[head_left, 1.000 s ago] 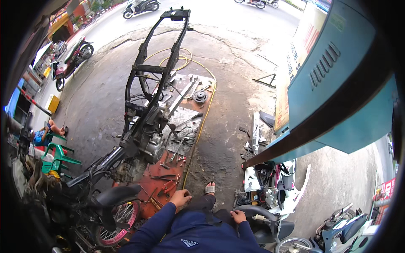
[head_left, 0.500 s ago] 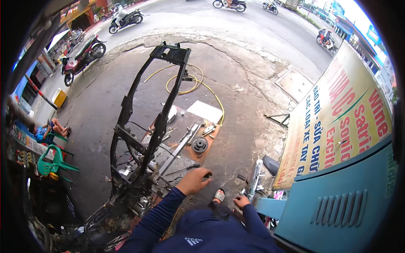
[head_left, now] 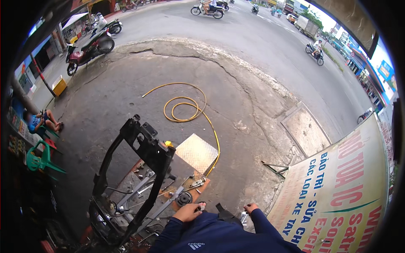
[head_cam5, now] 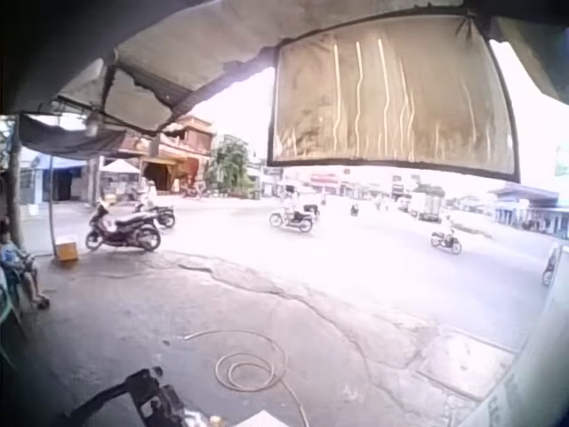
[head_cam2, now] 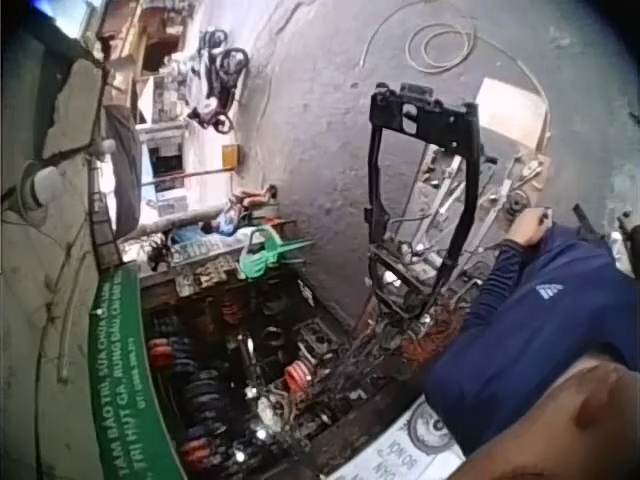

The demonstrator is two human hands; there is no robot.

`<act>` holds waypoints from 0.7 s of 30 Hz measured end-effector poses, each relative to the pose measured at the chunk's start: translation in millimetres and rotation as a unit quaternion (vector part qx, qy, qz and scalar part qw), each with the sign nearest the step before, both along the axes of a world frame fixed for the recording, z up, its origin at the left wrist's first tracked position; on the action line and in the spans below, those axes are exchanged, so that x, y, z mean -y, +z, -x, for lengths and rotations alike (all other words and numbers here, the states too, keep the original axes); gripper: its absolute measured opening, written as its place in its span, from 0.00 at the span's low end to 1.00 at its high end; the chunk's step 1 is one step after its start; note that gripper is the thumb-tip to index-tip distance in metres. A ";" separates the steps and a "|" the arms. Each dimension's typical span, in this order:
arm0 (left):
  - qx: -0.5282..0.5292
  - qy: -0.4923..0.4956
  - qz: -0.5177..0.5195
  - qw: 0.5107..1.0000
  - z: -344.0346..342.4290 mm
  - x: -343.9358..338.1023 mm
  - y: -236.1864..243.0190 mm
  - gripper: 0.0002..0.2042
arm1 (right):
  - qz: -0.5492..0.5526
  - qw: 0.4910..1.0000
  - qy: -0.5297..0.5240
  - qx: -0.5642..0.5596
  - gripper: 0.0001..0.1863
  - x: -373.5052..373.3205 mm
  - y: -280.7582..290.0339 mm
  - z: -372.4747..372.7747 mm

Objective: Disassembling and repairing motorcycle components using an impact wrench and other mechanical tools.

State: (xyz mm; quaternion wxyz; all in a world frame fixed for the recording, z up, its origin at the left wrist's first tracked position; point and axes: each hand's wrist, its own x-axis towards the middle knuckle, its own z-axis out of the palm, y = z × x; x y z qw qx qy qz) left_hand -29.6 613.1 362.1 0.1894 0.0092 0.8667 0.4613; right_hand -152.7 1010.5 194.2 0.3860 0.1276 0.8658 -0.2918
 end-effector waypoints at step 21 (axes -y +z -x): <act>0.407 0.265 0.060 0.872 257.8 -47.0 -282.6 0.21 | -0.001 0.997 -0.056 0.047 0.29 10.0 -39.3 656.1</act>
